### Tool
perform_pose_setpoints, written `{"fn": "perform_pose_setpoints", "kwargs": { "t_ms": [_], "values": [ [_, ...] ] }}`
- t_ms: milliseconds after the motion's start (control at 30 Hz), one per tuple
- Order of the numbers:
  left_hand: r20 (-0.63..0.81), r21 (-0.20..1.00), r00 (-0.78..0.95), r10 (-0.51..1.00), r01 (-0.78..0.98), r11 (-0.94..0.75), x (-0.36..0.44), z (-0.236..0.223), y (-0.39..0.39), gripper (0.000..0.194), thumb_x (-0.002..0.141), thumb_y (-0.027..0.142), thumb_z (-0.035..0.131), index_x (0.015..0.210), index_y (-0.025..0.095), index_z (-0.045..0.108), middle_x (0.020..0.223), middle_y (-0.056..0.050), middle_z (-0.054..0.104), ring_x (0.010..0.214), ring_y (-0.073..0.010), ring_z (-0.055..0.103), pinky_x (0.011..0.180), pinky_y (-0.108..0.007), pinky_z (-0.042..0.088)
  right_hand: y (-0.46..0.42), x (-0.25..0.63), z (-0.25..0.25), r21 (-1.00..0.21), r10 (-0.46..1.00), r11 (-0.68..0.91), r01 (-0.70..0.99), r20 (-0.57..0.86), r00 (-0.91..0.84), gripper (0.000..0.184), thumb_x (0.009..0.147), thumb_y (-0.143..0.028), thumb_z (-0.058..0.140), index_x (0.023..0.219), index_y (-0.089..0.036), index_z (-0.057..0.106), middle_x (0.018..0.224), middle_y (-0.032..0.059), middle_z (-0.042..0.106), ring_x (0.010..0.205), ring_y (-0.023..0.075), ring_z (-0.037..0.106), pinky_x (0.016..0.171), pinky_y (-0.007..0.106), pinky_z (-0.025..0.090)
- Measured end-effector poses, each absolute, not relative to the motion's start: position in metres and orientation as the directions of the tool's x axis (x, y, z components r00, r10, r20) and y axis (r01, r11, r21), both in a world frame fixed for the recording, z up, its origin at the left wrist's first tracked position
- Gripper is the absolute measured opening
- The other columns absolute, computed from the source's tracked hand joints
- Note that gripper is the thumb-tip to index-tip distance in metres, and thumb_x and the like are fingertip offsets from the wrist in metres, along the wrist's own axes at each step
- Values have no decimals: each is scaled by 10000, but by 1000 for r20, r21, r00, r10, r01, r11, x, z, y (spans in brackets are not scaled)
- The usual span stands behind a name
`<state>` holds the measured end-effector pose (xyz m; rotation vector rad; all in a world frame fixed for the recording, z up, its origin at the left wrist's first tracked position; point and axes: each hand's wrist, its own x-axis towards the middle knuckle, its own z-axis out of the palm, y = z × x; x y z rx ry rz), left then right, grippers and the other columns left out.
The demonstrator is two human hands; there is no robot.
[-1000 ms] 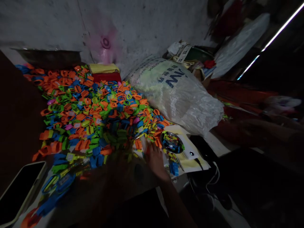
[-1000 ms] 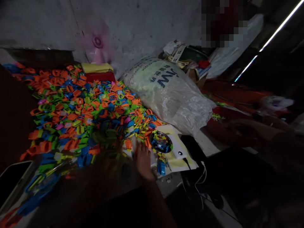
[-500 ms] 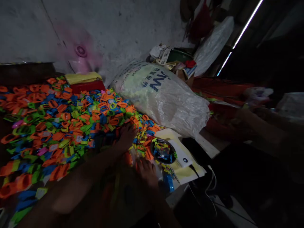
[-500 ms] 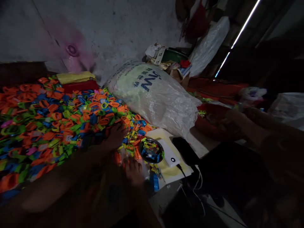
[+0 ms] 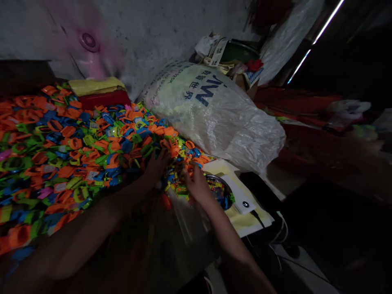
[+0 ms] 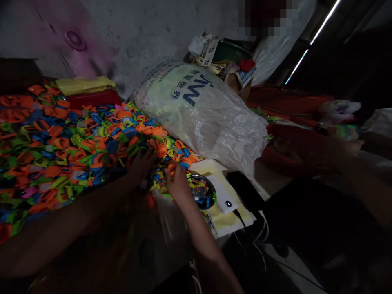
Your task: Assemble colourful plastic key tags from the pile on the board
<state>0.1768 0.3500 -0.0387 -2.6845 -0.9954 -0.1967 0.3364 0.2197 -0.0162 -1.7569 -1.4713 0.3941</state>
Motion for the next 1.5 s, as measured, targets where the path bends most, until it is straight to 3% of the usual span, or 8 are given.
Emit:
{"fn": "perform_pose_setpoints", "kwargs": {
  "t_ms": [100,267,433,667,900,1100,1300,1500],
  "values": [
    [209,-226,762,613,647,-728,173,-39,351,659,770,-24,358,1355,225,531,1506,-79,396,1463,-326,145,1130,-669,104,267,348,-12,-661,958,-180,729,50,282,474,974,-394,375,1337,-93,426,1288,177,584,1151,236,575,936,343,431],
    [220,-228,767,603,642,-732,168,-36,349,633,823,-14,324,1373,244,499,1528,-52,362,1462,-326,149,1129,-680,97,310,349,-20,-600,981,-188,778,-80,175,343,974,-358,395,1025,-137,653,972,111,717,858,187,654,706,249,435],
    [226,-202,765,603,642,-739,170,-34,348,551,862,13,329,1337,207,530,1511,-81,385,1444,-347,203,1109,-715,140,305,322,-28,-542,981,-189,819,-72,178,418,994,-362,330,986,-109,663,970,144,693,873,199,644,695,260,422],
    [207,-162,769,605,637,-753,171,-36,354,512,833,29,418,1234,271,625,1495,-58,410,1447,-339,195,1123,-695,101,257,265,-38,-508,983,-143,850,30,183,354,1005,-320,307,1179,-159,571,1227,141,576,1013,209,602,854,324,426],
    [177,-158,800,572,597,-786,163,-36,359,569,804,23,417,1277,283,599,1522,-30,375,1458,-316,171,1132,-681,25,224,240,-48,-520,970,-166,838,65,233,364,1003,-349,323,1125,-165,612,1113,133,637,937,240,619,763,336,439],
    [146,-226,816,558,577,-785,161,-33,359,572,792,32,421,1310,226,570,1546,-37,328,1462,-329,137,1118,-708,8,211,233,-58,-637,943,121,761,314,113,265,988,-293,390,1062,-182,619,1019,92,658,913,188,597,759,296,404],
    [149,-249,827,542,562,-789,159,-34,358,545,828,57,394,1316,230,566,1533,-32,353,1468,-308,124,1125,-694,33,205,235,-57,-639,903,330,695,429,-34,292,941,-361,470,739,-194,597,725,25,615,694,148,547,649,271,389],
    [163,-258,827,537,562,-786,159,-31,349,475,888,163,412,1342,224,539,1533,-33,353,1460,-320,143,1132,-671,42,171,247,-47,-657,808,507,558,587,-43,239,956,-317,442,991,-198,646,1035,75,677,984,172,601,874,311,477]
  ]
}}
